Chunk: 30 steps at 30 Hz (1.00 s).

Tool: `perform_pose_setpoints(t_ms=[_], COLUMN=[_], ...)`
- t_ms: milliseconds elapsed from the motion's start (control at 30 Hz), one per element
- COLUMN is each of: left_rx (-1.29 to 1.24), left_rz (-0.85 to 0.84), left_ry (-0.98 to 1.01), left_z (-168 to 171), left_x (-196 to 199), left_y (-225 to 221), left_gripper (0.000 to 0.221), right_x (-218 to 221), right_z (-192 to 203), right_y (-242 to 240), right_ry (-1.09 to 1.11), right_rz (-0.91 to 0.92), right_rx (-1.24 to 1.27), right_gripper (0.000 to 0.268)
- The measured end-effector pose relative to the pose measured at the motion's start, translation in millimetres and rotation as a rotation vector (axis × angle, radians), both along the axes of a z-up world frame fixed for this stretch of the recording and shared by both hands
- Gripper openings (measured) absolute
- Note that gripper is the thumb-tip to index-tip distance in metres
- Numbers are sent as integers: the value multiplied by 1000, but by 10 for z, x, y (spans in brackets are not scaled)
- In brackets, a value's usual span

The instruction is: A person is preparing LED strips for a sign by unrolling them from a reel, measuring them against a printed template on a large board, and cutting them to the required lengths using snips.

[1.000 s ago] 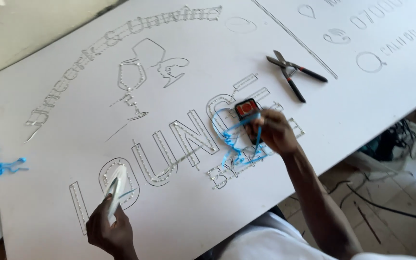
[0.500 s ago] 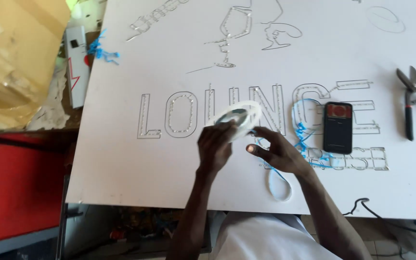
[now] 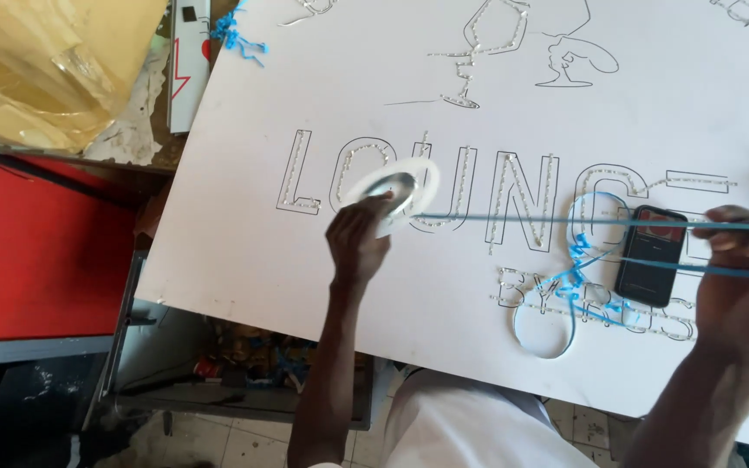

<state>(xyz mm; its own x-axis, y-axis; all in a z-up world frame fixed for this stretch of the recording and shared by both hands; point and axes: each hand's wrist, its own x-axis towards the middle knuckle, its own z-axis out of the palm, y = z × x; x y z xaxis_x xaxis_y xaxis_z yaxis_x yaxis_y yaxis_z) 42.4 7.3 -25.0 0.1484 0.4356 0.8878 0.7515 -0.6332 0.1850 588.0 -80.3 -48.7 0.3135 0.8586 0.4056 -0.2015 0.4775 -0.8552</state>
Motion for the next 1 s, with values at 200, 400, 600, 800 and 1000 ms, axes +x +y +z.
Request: perform_pose_setpoints(t_ms=[200, 400, 600, 800, 1000], left_rx=[-54, -29, -48, -21, -234], left_rz=[110, -95, -236, -102, -69], left_ry=[21, -18, 58, 92, 12], left_z=[-143, 24, 134, 225, -347], left_x=[-375, -81, 450, 348, -756], left_y=[-43, -106, -279, -251, -28], left_gripper=[49, 47, 52, 53, 83], right_x=[-379, -1767, -2641, -2482, -144], right_z=[158, 929, 967, 961, -15], right_y=[-290, 82, 195, 149, 187], right_ry=[-936, -1385, -795, -483, 128], right_rz=[128, -42, 427, 631, 315], right_rx=[-815, -260, -316, -156, 43], right_gripper=[13, 85, 24, 21, 47])
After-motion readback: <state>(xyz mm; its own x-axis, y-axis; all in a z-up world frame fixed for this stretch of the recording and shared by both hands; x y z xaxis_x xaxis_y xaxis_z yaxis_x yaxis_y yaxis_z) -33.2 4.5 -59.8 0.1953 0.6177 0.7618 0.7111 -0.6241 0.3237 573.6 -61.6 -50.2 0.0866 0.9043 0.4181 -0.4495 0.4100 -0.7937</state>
